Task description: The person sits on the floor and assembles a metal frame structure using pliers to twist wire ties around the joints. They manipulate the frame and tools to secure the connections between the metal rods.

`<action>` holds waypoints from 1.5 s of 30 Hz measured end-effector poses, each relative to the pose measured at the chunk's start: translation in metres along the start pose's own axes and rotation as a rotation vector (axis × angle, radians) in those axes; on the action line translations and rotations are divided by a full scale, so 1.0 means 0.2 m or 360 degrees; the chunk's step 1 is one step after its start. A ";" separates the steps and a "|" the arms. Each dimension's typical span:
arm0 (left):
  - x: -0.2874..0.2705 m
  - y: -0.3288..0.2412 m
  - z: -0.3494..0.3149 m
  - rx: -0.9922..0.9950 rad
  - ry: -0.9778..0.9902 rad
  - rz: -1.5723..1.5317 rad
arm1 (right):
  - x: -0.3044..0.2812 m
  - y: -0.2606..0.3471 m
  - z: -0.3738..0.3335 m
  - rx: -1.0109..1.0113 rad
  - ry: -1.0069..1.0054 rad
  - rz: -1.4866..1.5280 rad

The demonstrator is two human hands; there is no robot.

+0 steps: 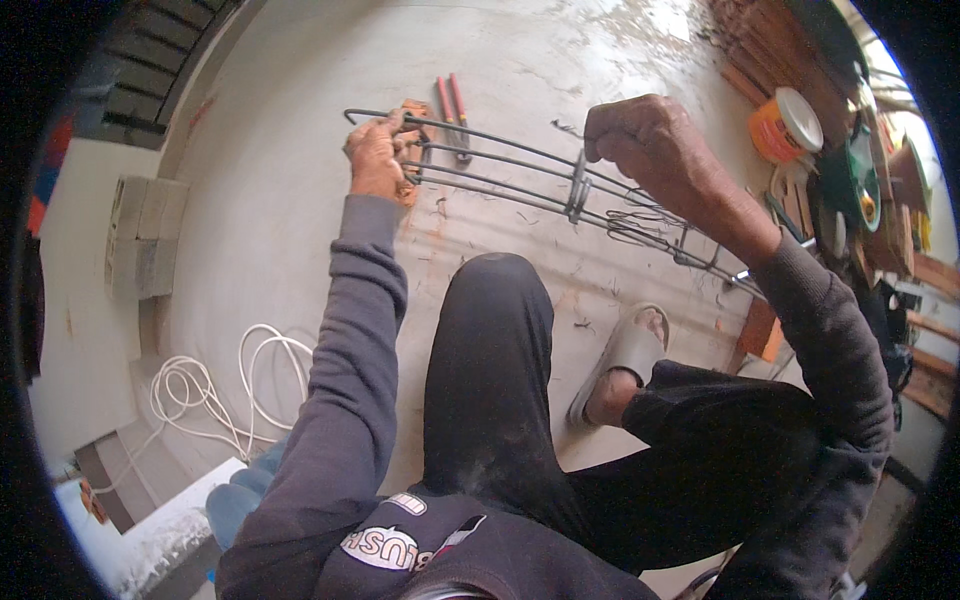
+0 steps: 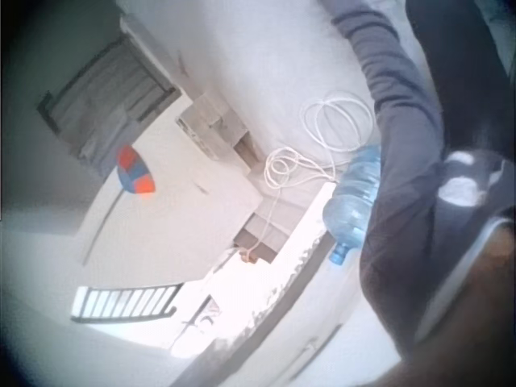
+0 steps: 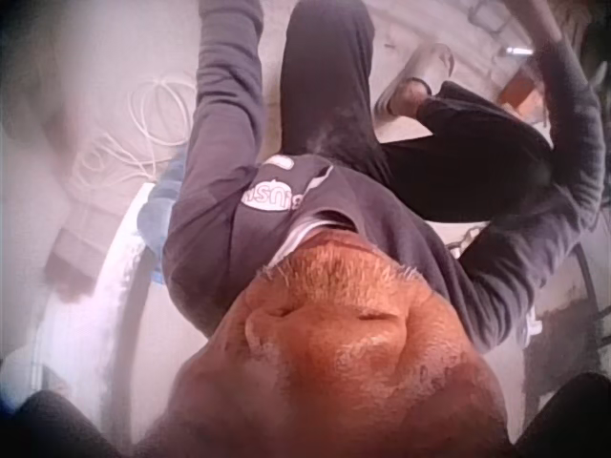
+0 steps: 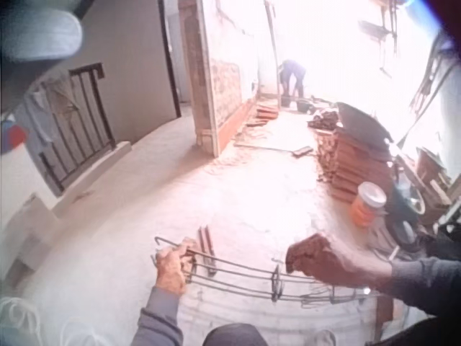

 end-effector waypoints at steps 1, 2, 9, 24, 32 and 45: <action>0.00 0.00 0.00 0.0000 0.0013 -0.0023 | 0.02 -0.04 -0.02 0.0080 0.0046 0.0033; 0.00 0.00 0.00 0.0000 0.0024 -0.0046 | 0.04 -0.07 -0.03 0.0159 0.0093 0.0068; -0.01 0.00 0.00 -0.0057 0.0032 -0.0047 | 0.13 -0.10 0.02 0.0296 0.0315 0.0502; 0.01 0.04 0.04 0.0011 0.0029 -0.0086 | 0.35 0.11 0.63 0.0157 0.0318 0.0656; 0.00 0.05 0.08 -0.0103 0.0148 -0.0049 | 0.60 -0.04 0.75 -0.0292 -0.0005 0.0737; 0.00 0.06 0.03 -0.0183 0.0178 0.0025 | 0.80 -0.26 0.90 -0.0674 -0.0366 0.0674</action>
Point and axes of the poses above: each hand's wrist, its own z-axis towards the middle knuckle, its own x-axis out of the palm, y = z × x, the point moved 7 cm from there along z, towards the middle knuckle, and after that the axes turned 7 degrees about z, right-handed, at the moved point
